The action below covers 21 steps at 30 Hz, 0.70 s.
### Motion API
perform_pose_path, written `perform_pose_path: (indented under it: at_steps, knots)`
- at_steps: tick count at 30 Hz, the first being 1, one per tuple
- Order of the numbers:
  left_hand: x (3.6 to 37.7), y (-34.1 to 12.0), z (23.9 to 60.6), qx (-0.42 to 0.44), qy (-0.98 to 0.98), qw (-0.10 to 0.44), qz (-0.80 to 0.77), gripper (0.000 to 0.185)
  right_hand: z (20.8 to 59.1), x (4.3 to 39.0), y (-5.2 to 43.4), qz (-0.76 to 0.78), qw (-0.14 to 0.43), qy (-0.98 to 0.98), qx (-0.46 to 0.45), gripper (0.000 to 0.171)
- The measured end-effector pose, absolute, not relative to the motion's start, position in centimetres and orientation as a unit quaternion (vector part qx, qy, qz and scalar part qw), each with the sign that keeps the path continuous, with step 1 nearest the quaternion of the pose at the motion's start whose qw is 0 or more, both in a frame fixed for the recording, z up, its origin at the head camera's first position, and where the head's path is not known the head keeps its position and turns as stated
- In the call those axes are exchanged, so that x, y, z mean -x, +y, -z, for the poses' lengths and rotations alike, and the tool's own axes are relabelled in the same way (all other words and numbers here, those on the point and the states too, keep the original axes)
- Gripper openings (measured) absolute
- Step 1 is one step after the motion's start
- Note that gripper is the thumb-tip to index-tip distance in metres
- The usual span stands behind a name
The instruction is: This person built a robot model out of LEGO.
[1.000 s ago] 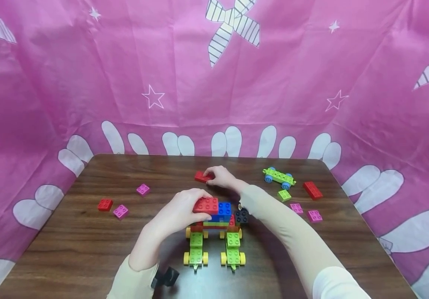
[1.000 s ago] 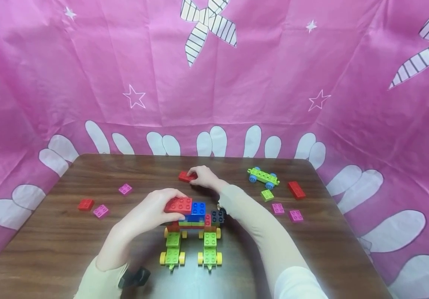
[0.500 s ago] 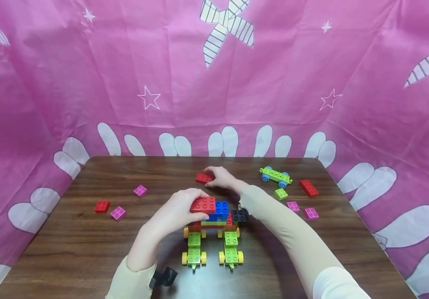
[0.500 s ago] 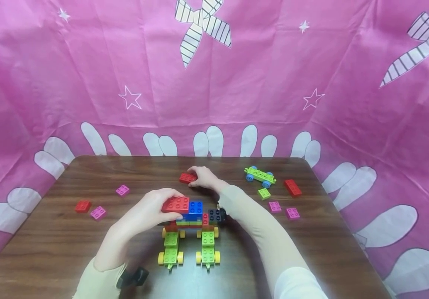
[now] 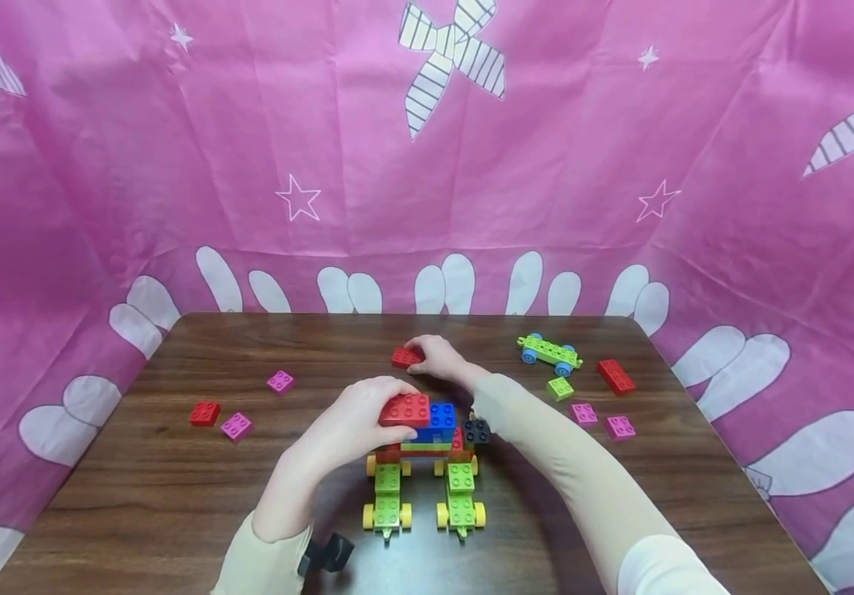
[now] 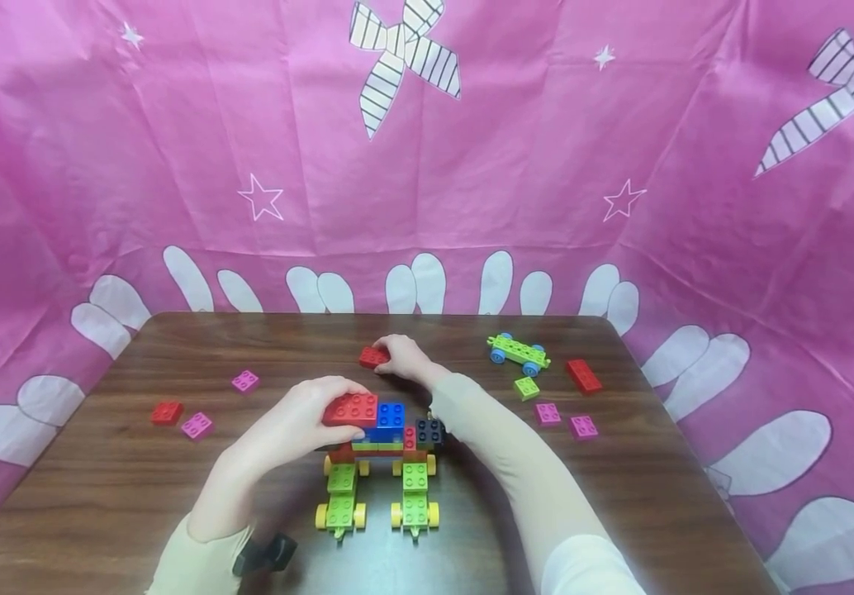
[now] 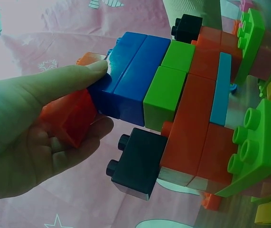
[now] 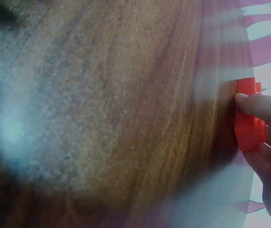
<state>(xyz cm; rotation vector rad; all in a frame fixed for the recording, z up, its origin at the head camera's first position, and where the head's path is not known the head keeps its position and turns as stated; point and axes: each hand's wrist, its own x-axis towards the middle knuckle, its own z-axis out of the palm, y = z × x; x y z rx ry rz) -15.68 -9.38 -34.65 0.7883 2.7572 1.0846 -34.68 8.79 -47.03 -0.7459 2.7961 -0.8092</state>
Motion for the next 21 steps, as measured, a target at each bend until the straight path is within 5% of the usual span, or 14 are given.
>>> perform_pose_path:
  at_steps: [21]
  knots:
    - [15.6, -9.4, 34.5, -0.263, 0.898, 0.036, -0.351, 0.044, 42.6, 31.6, 12.5, 0.387, 0.034, 0.892, 0.229, 0.034]
